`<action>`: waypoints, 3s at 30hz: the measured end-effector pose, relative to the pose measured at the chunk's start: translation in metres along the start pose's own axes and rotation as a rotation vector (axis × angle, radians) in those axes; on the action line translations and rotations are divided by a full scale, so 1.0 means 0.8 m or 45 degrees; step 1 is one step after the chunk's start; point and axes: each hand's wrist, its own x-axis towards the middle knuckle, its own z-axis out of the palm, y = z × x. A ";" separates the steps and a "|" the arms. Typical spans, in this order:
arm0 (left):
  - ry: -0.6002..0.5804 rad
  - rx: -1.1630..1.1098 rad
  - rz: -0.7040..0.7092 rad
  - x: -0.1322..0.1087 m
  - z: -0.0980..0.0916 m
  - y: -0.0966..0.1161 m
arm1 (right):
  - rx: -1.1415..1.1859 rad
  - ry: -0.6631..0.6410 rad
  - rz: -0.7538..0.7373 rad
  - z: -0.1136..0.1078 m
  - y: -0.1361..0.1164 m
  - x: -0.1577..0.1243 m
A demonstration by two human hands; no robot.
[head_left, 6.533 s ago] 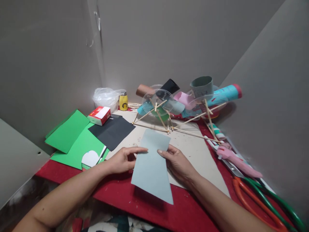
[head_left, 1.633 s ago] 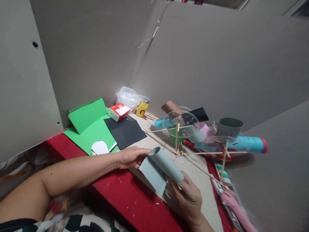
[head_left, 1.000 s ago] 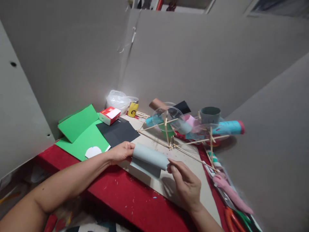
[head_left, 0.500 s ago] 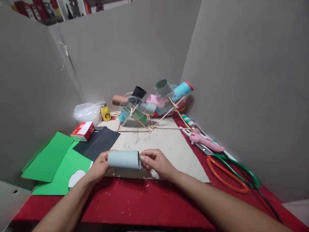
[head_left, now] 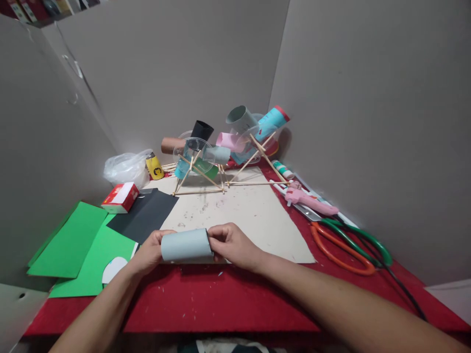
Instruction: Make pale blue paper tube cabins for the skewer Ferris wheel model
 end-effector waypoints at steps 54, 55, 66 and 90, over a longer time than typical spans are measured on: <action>-0.194 -0.282 -0.019 0.014 0.008 -0.035 | 0.265 0.241 0.253 -0.003 0.049 0.011; -0.199 -0.281 -0.007 0.014 0.008 -0.035 | 0.269 0.249 0.257 -0.003 0.050 0.010; -0.175 -0.265 0.069 0.013 0.018 -0.041 | -0.083 0.194 0.374 -0.001 0.045 0.004; 0.036 -0.245 0.106 0.002 0.003 -0.016 | 0.313 0.315 0.182 -0.008 0.040 0.019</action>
